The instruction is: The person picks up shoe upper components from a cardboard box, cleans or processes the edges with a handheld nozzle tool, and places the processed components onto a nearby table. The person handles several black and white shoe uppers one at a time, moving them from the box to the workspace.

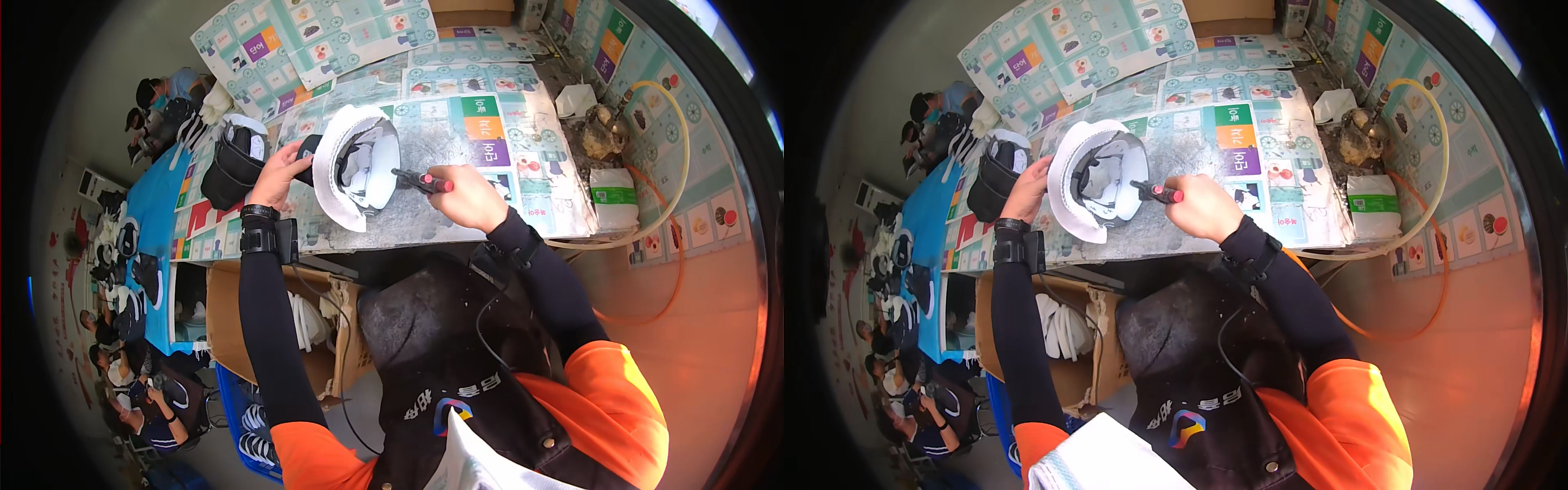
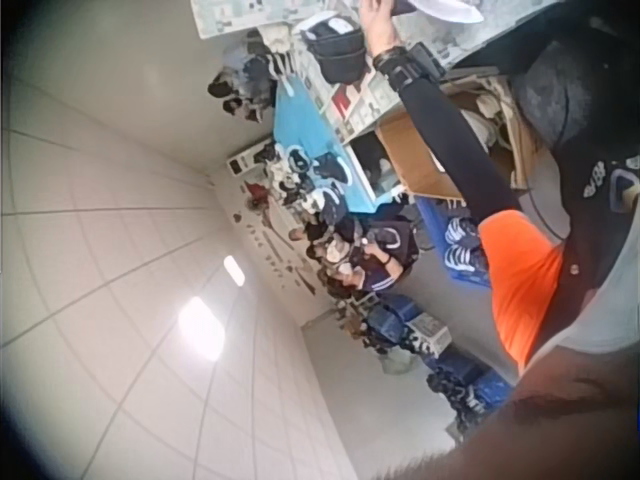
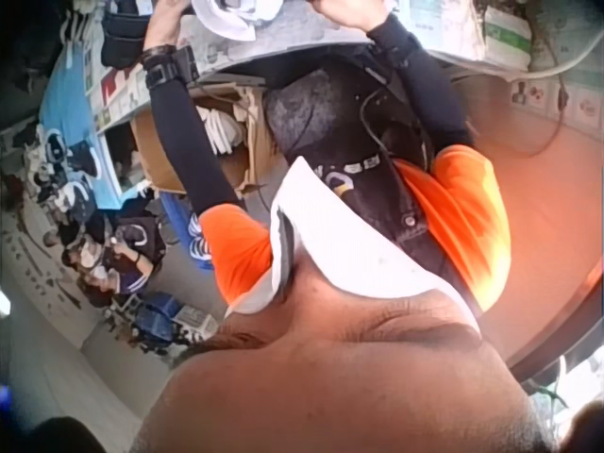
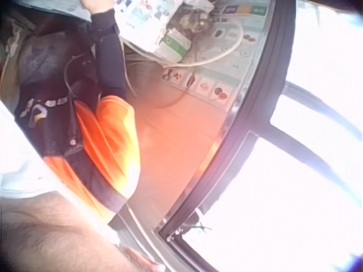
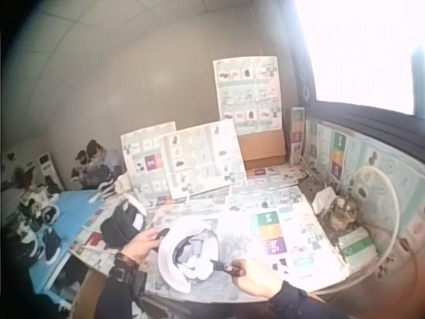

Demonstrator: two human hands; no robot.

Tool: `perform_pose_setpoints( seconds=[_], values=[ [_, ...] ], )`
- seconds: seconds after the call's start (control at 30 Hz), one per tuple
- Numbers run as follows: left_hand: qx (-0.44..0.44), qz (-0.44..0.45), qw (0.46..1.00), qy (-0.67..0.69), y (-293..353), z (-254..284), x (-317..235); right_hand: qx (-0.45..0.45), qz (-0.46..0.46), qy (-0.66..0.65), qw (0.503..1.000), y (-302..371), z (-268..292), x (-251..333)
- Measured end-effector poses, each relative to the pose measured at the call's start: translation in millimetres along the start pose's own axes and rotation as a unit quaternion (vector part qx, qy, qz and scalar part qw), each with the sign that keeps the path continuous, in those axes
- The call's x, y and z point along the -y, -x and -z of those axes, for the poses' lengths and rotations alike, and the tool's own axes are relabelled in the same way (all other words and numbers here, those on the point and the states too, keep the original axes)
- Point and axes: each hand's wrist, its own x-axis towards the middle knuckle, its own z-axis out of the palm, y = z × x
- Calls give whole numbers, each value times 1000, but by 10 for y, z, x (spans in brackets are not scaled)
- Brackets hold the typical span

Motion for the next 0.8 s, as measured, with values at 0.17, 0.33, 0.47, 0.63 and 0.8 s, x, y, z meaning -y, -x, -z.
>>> perform_pose_setpoints(
  seconds=[0.17,0.33,0.47,0.63,0.8],
  values=[
    [13,-4,1000,-26,56,82,32,36,-4,-36,999,-20,10,111],
    [32,-40,998,-26,144,-187,-170,-19,-20,-41,999,-27,-98,72],
    [32,-31,999,-21,136,-137,-148,77,2,-44,996,25,-23,196],
    [1,-3,1000,-23,64,-233,-194,-62,-7,7,998,102,-33,228],
    [-48,49,998,-17,-81,-163,-91,-80,3,38,996,139,-30,217]
  ],
)
